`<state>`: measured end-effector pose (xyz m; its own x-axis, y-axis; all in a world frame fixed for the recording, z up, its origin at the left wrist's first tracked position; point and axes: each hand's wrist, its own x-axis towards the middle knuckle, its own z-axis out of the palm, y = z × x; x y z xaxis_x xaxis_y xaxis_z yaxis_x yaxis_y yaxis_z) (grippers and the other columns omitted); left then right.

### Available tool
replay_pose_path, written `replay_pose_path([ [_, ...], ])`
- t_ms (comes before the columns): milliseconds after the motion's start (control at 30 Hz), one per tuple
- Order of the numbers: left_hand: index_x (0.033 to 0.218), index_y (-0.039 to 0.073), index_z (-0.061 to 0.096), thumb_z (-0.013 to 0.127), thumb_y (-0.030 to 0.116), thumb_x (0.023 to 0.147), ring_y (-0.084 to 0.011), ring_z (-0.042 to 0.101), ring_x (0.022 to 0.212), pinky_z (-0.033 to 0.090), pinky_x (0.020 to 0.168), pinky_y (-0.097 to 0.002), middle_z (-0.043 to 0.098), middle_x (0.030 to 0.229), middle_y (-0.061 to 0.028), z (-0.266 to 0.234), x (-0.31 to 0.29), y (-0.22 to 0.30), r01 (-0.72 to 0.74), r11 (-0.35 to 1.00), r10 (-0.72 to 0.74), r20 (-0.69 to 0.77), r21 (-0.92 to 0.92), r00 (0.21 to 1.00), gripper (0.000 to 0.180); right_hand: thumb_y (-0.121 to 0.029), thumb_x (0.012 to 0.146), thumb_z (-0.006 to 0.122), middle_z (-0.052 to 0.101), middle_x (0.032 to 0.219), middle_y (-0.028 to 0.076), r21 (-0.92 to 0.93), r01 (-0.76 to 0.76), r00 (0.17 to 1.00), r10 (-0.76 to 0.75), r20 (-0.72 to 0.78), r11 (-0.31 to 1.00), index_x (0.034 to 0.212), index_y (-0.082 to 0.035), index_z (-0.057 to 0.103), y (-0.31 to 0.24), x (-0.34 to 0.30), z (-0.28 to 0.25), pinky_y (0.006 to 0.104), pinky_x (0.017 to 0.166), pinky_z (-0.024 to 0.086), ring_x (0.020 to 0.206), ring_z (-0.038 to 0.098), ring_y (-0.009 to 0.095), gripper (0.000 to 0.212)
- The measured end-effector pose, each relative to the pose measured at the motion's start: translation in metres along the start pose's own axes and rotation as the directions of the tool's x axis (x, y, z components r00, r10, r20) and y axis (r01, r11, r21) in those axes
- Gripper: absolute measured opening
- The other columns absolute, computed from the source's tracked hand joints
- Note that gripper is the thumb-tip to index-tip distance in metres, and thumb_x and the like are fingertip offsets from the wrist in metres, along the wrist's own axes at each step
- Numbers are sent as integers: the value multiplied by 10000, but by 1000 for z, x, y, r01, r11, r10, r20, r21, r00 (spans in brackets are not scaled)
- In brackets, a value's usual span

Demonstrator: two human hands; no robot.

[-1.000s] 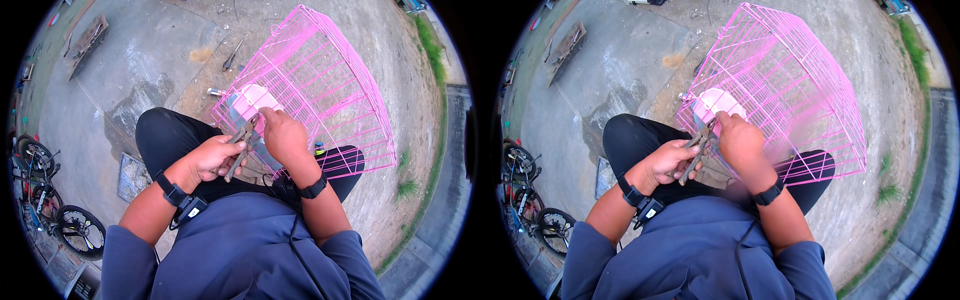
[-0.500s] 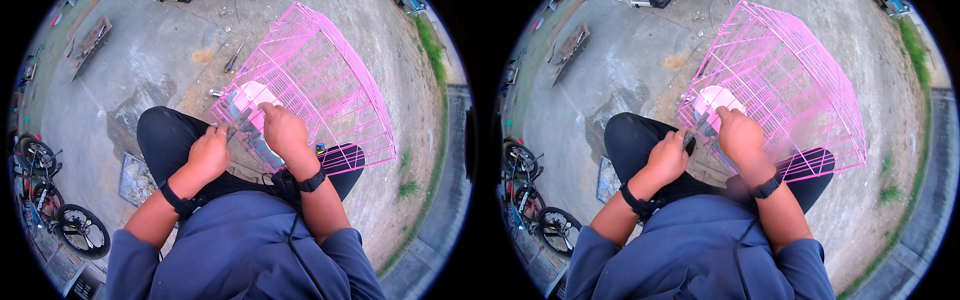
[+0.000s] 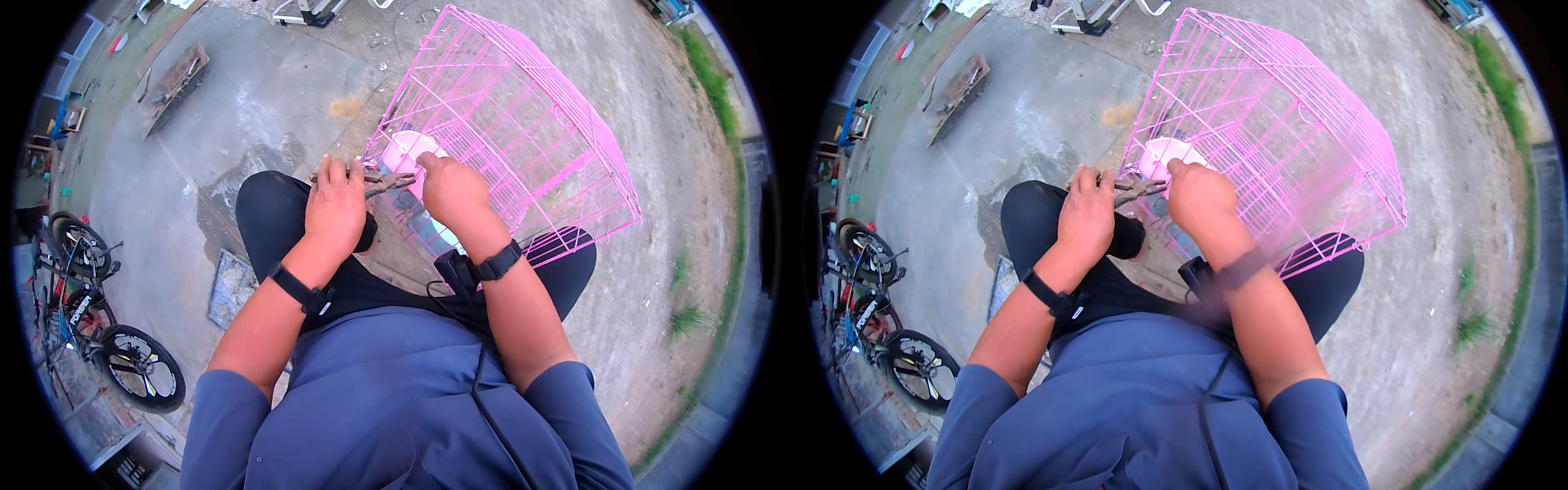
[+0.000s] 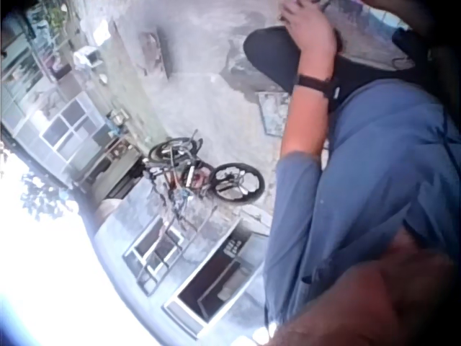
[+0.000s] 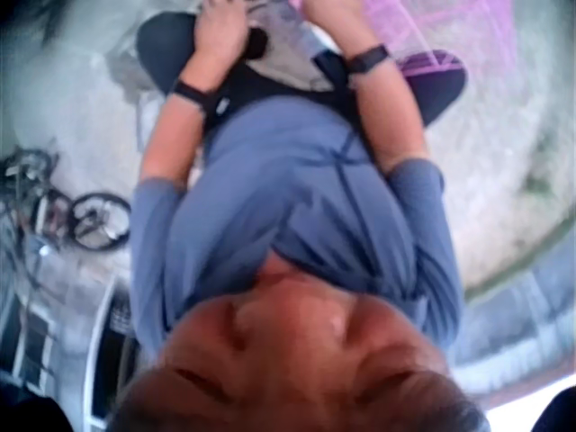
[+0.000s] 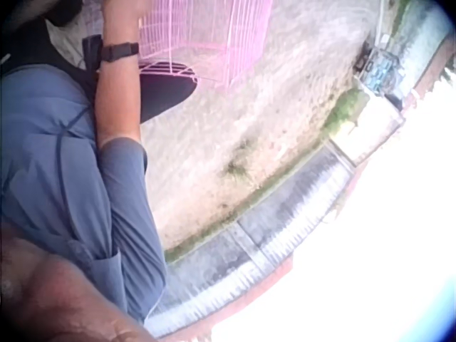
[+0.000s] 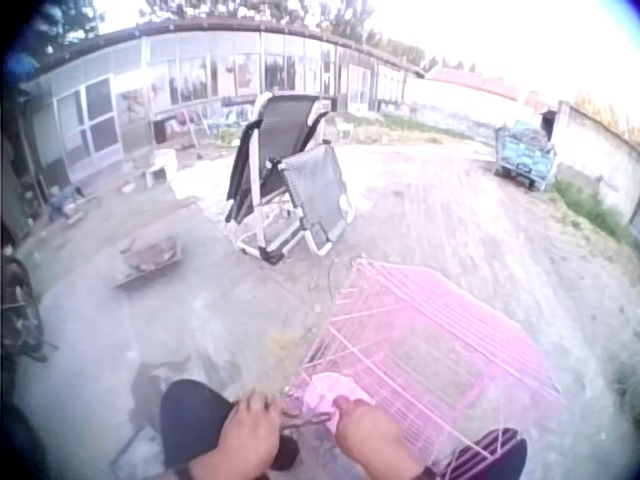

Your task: The person uses pliers to bend and secure wire on a pink cage, then attaches two blue plastic bowls to the inside of the cage using wire.

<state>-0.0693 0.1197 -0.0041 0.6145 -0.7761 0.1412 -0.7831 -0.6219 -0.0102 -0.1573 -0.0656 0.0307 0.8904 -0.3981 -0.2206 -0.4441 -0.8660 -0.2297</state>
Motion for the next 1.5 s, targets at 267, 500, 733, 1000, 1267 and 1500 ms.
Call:
replay_pose_path([
  [267,1330,-44,527,615,36,850,-424,477,1337,496,1047,-441,524,1274,-220,5,2,11,159,987,-159,-3,-1,987,495,-104,922,557,733,1073,143,-52,-17,997,21,77,998,1181,-94,635,-4,2,-6,431,769,601,994,736,301,270],
  [500,1304,-54,542,631,0,792,-396,533,1213,528,963,-426,529,1230,-209,2,1,25,219,974,-220,-17,-48,975,522,-111,932,548,729,1076,155,-45,14,998,-11,64,999,1183,-82,625,-3,3,-5,441,788,600,998,733,318,264],
  [733,1287,-22,558,649,25,787,-365,556,1166,552,884,-426,539,1189,-172,7,-1,29,261,965,-261,-67,-12,963,511,-109,930,556,727,1088,166,-37,17,998,-14,65,999,1178,-82,620,-2,5,-4,437,813,598,1017,728,327,258],
  [1000,1273,-14,569,633,59,826,-350,563,1159,545,891,-420,548,1182,-159,12,-1,32,284,959,-283,-63,8,957,458,-117,936,554,726,1110,165,-45,6,997,-2,81,999,1178,-85,617,-1,6,-5,442,828,597,1045,721,336,252],
  [1267,1264,-9,571,626,57,839,-342,568,1136,542,866,-437,549,1167,-154,18,-1,33,310,951,-310,-56,-9,949,434,-69,918,475,738,1087,177,-50,-5,999,7,42,999,1281,-173,646,1,8,2,476,807,586,990,725,356,415],
  [1500,1235,-4,582,626,51,838,-387,585,1110,538,884,-461,554,1157,-193,16,-7,33,351,921,-337,103,-168,936,403,-76,920,476,739,1076,177,-53,3,999,-1,36,999,1273,-178,649,0,8,3,476,802,586,980,726,355,406],
])
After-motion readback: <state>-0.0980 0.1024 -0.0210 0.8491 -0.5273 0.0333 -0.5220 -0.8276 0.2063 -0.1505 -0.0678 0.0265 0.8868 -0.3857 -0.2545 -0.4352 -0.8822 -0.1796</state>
